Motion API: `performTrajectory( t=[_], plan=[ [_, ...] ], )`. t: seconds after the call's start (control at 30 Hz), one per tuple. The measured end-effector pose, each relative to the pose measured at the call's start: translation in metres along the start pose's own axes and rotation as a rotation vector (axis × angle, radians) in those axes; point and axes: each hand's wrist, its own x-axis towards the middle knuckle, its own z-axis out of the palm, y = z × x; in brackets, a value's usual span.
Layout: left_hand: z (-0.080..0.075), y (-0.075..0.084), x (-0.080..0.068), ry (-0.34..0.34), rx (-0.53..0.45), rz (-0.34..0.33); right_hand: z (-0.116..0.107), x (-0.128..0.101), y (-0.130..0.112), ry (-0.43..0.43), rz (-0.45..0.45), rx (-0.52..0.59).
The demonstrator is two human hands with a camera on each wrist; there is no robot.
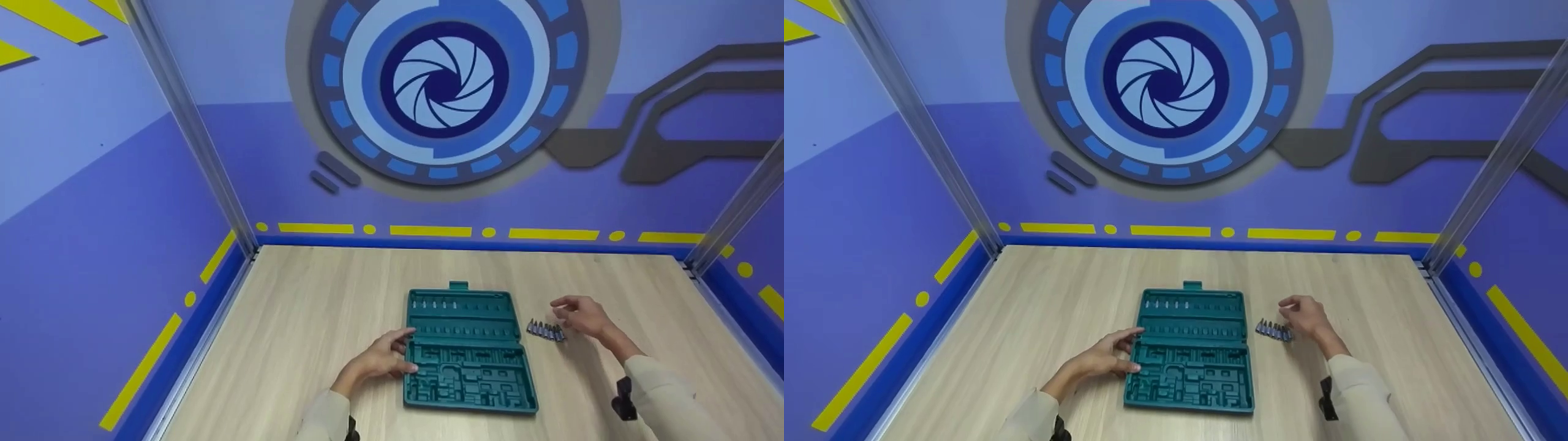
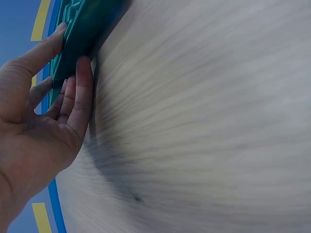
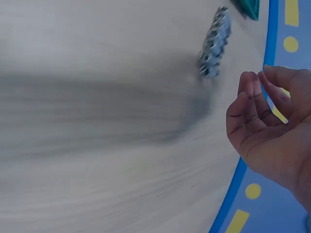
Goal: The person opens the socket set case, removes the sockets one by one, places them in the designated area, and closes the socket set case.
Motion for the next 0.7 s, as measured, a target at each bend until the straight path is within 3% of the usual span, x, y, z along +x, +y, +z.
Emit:
performTrajectory(
  t=[0.2, 0.5, 0.7],
  plan=[
    [0.003, -0.001, 0.002, -0.003, -0.018, 0.012, 0.024, 0.021, -0.030, -0.036, -0.036, 0.032],
    [0.000, -0.001, 0.000, -0.006, -0.014, -0.009, 0.084, 0.047, -0.071, -0.129, -0.120, 0.060],
    [-0.003, 0.001, -0.001, -0.015, -0.018, -0.011, 0.119, 0.059, -0.085, -0.061, -0.201, 0.012]
  ],
)
